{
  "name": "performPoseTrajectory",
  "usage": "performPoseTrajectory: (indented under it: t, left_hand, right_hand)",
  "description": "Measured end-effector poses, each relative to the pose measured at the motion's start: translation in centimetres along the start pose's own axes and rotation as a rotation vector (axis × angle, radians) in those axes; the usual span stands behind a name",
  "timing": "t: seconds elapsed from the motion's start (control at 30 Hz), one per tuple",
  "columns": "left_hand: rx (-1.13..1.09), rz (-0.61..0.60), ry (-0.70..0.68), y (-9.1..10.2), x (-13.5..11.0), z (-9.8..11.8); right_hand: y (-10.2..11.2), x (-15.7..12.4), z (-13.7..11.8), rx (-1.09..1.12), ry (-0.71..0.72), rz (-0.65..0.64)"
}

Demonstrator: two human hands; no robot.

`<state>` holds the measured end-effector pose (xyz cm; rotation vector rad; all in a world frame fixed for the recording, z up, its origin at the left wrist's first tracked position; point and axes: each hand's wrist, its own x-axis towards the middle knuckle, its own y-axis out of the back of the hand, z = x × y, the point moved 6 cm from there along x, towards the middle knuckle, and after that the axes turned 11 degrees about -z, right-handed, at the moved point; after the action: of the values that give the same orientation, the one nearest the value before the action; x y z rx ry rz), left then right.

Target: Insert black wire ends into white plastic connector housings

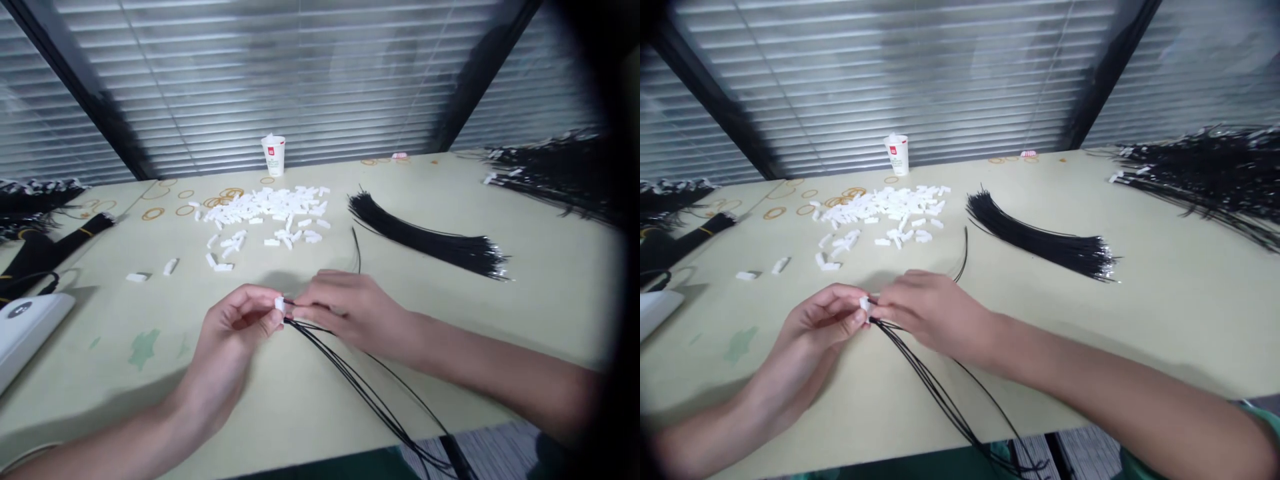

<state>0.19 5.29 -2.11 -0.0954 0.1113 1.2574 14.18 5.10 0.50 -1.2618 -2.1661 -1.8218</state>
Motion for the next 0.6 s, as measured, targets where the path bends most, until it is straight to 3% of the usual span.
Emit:
performPoseTrajectory:
  t: [0.1, 0.13, 0.2, 0.37, 0.47, 0.6]
  left_hand:
    - [-0.046, -0.026, 0.005, 0.1, 0.0, 0.0]
    - [-0.064, -0.036, 0.011, 0.1, 0.0, 0.0]
    - [-0.107, -0.051, 0.026, 0.2, 0.0, -0.1]
    - [-0.183, -0.068, 0.049, 0.3, 0.1, -0.1]
    - [-0.207, -0.064, 0.051, 0.3, 0.0, 0.0]
    - [-0.230, -0.076, 0.057, 0.1, 0.0, 0.0]
  right_hand:
    - [0.5, -0.1, 4.7, 0.230, -0.294, 0.010]
    - [0.9, -0.3, 6.7, 0.203, -0.391, 0.027]
    - [2.0, -1.1, 10.6, -0.064, -0.530, 0.054]
    - [3.7, -3.4, 18.6, -0.257, -0.688, 0.084]
    - [3.9, -4.0, 20.3, -0.281, -0.724, 0.046]
    - [3.8, -3.8, 20.1, -0.300, -0.724, 0.016]
